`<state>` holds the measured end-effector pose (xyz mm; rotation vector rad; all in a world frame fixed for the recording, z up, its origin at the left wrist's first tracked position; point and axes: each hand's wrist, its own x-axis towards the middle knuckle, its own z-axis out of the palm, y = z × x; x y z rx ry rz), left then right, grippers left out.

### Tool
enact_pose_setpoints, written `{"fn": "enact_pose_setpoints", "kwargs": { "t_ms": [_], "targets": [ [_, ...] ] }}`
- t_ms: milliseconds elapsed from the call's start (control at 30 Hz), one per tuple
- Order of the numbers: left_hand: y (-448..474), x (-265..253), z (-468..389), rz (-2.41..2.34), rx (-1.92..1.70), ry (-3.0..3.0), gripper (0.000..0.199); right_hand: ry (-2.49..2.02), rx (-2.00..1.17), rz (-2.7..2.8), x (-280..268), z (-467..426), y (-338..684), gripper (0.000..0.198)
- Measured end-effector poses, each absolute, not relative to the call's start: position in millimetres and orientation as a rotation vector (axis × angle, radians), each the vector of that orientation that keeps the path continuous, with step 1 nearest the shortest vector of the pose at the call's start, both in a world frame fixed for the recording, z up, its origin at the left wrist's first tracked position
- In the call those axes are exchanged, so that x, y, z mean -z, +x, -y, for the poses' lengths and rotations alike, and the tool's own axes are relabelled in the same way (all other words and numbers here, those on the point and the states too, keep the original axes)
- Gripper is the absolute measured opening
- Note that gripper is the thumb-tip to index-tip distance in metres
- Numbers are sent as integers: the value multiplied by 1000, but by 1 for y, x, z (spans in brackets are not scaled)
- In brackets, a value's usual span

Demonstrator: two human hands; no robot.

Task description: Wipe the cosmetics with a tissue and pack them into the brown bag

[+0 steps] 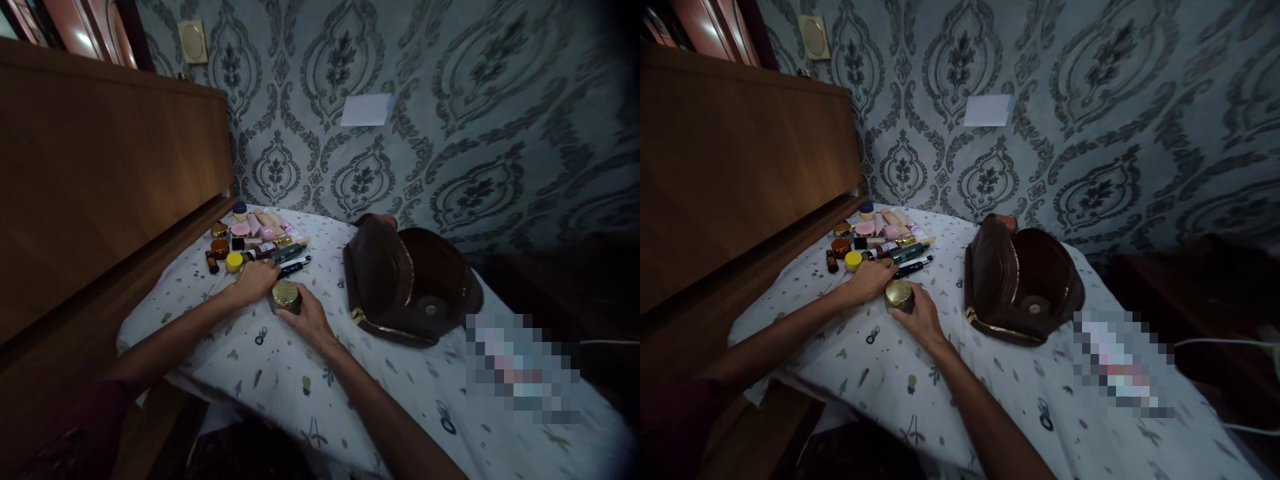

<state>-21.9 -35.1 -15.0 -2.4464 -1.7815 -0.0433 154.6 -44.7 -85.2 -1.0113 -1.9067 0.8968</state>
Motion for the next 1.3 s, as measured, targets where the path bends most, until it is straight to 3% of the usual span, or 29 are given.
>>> {"fn": "enact_pose_setpoints", "kwargs": {
  "t_ms": [333, 400, 500, 600, 667, 733, 900, 1167, 1300],
  "targets": [
    [-33, 6, 51, 1911, -9, -2376, 21, -992, -899, 1872, 86, 45, 155, 53],
    [-36, 2, 57, 1933, 172, -2400, 24, -995, -894, 1865, 87, 45, 154, 54],
    [-27, 2, 62, 1835, 763, -2515, 25, -1005, -867, 1879, 87, 44, 154, 56],
    [-2, 11, 65, 1549, 994, -2690, 24, -1083, -811, 1902, 88, 43, 153, 39],
    [13, 20, 65, 1469, 798, -2770, 25, -1151, -804, 1925, 90, 41, 153, 21],
    [23, 28, 64, 1519, 638, -2745, 27, -1155, -792, 1932, 92, 40, 153, 17],
    [17, 34, 51, 1759, 788, -2694, 30, -1054, -772, 1922, 93, 38, 154, 33],
    [-5, 57, 41, 2078, 1783, -2572, 28, -1063, -823, 1969, 84, 43, 156, 58],
    [-12, 65, 52, 2064, 1717, -2494, 29, -1078, -811, 1992, 85, 43, 157, 65]
  ]
}}
